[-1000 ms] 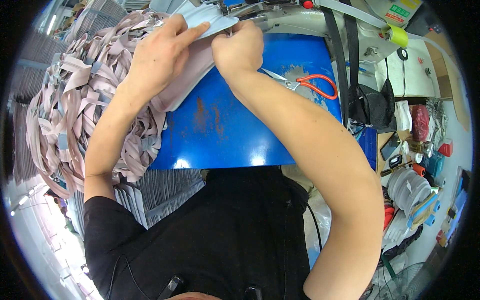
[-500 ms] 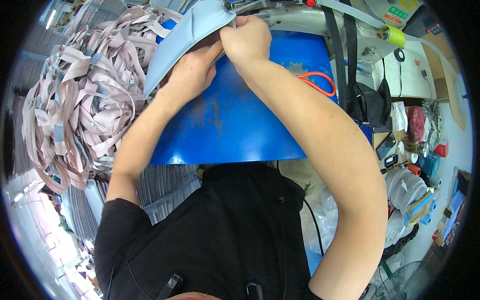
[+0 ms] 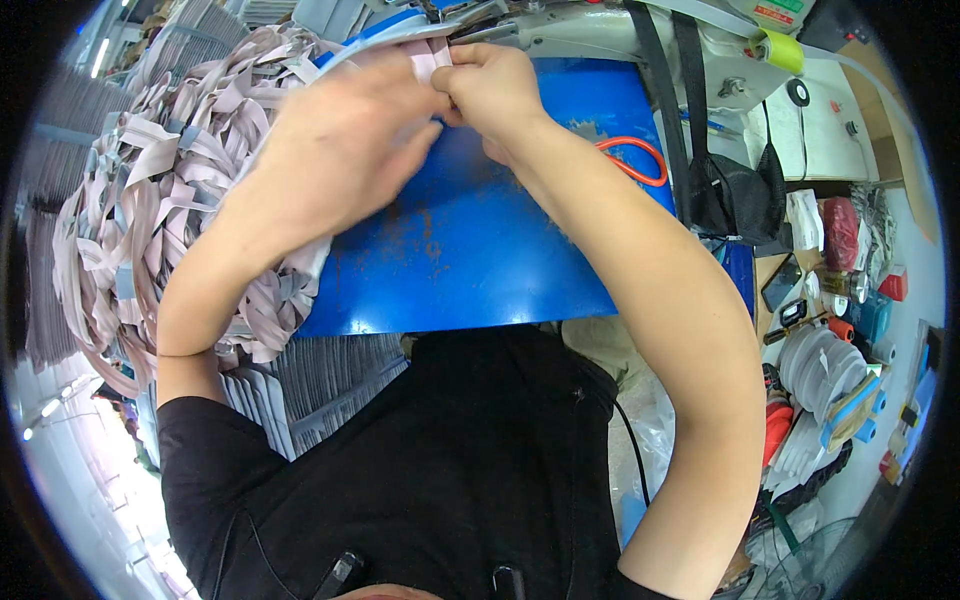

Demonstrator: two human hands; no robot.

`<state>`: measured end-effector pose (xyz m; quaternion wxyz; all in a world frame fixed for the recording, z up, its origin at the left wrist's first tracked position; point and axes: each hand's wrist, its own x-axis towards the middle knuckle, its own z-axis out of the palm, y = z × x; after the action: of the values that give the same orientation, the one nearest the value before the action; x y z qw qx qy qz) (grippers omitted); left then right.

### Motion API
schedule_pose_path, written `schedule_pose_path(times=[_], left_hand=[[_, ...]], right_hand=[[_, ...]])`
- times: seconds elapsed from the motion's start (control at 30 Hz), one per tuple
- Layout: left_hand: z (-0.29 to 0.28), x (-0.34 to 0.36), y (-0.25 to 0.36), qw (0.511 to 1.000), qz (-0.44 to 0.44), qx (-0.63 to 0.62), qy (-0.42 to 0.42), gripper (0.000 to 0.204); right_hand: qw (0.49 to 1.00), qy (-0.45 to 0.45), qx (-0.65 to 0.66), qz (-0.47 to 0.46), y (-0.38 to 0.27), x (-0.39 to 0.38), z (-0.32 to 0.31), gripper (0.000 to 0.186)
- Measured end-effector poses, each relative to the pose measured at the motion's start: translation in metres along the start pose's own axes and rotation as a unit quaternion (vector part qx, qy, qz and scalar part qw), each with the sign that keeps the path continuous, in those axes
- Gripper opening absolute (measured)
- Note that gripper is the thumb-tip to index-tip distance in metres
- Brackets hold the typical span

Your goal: The person operates an industrial sewing machine to stitch light blue mesh pouches. They guide the fabric under the needle, trim excess thread with scissors, and inspect the seams and edges of the pouches. The person handles multiple pouches, turning them over and checking the construction before placing them aside.

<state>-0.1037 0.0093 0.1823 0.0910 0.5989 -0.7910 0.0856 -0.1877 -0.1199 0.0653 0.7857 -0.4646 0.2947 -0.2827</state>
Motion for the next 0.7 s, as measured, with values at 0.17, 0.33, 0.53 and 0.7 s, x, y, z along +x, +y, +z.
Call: schedule_pose_path(times=[0.17,0.33,0.53,0.7], left_hand=[[-0.013,-0.006,-0.070,0.982,-0.034,0.163,-0.084,0.059],[-0.018,-0.004,-0.106,0.959,0.058,0.201,-0.191,0.074],[-0.039,0.023,-0.105,0.933,0.137,0.208,-0.261,0.049],[-0.052,0.034,-0.091,0.922,0.131,0.220,-0.289,0.042]], right_hand=[[0.998,-0.021,0.036,0.043,0.000,0.003,-0.001,0.032],[0.999,-0.023,0.037,0.022,0.008,0.006,-0.006,0.035],[0.999,0.000,0.042,0.011,0.010,0.000,-0.009,0.033],[0.996,0.014,0.083,0.021,0.006,0.005,-0.001,0.024]])
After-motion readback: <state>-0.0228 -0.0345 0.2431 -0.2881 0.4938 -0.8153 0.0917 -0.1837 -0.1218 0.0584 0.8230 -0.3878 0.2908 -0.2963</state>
